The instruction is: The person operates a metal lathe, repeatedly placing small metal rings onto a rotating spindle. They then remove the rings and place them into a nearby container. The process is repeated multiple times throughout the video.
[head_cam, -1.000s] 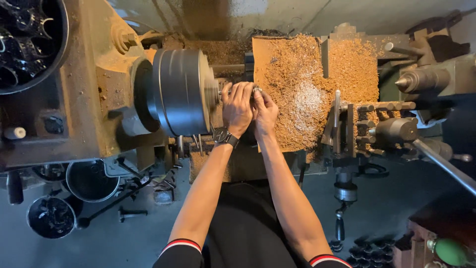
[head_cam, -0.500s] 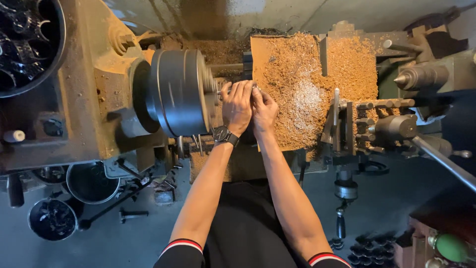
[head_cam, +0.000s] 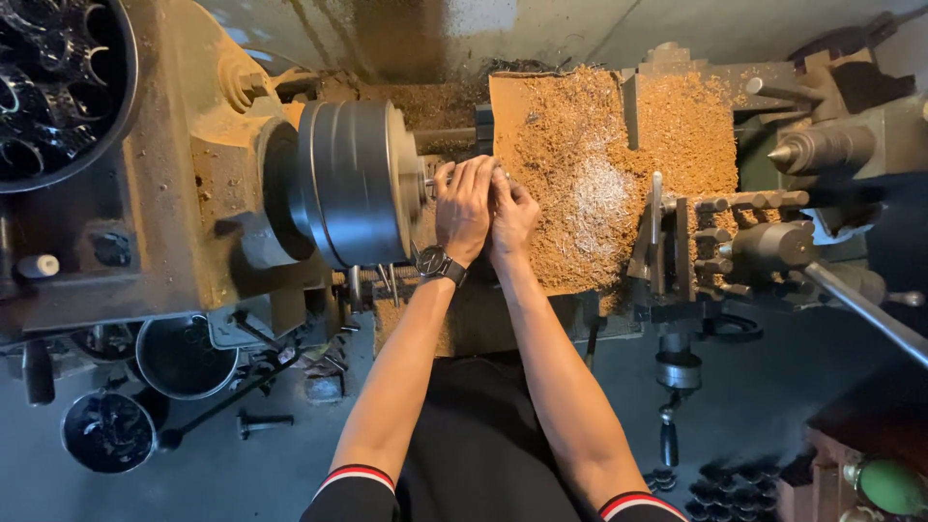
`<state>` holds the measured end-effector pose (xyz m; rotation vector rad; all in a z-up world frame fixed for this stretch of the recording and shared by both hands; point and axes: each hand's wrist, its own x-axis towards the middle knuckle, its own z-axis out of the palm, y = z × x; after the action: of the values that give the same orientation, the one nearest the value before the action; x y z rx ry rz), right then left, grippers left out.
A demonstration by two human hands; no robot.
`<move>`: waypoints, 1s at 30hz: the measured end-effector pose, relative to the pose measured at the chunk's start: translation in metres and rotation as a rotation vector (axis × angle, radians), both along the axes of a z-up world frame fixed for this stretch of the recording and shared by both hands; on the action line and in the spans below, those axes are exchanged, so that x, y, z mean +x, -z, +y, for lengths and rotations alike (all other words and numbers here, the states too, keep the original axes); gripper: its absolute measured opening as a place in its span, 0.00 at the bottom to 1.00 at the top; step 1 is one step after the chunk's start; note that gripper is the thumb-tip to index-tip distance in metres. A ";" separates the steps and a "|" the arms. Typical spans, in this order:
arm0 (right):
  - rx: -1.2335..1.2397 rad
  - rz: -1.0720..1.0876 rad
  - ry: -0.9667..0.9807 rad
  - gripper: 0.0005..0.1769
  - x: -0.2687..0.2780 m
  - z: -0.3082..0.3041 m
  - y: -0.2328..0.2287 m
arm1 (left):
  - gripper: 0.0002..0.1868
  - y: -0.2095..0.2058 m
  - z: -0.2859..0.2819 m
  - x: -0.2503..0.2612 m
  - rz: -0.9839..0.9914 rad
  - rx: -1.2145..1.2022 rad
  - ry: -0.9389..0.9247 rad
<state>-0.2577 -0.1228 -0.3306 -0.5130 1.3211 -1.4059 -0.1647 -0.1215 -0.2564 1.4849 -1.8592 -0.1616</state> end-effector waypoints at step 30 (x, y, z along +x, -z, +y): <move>-0.021 0.117 -0.065 0.20 -0.009 0.000 0.002 | 0.17 0.003 0.000 -0.004 -0.056 0.054 -0.002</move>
<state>-0.2666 -0.1227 -0.3326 -0.6553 1.3716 -1.3541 -0.1687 -0.1216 -0.2593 1.5417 -1.9112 -0.1723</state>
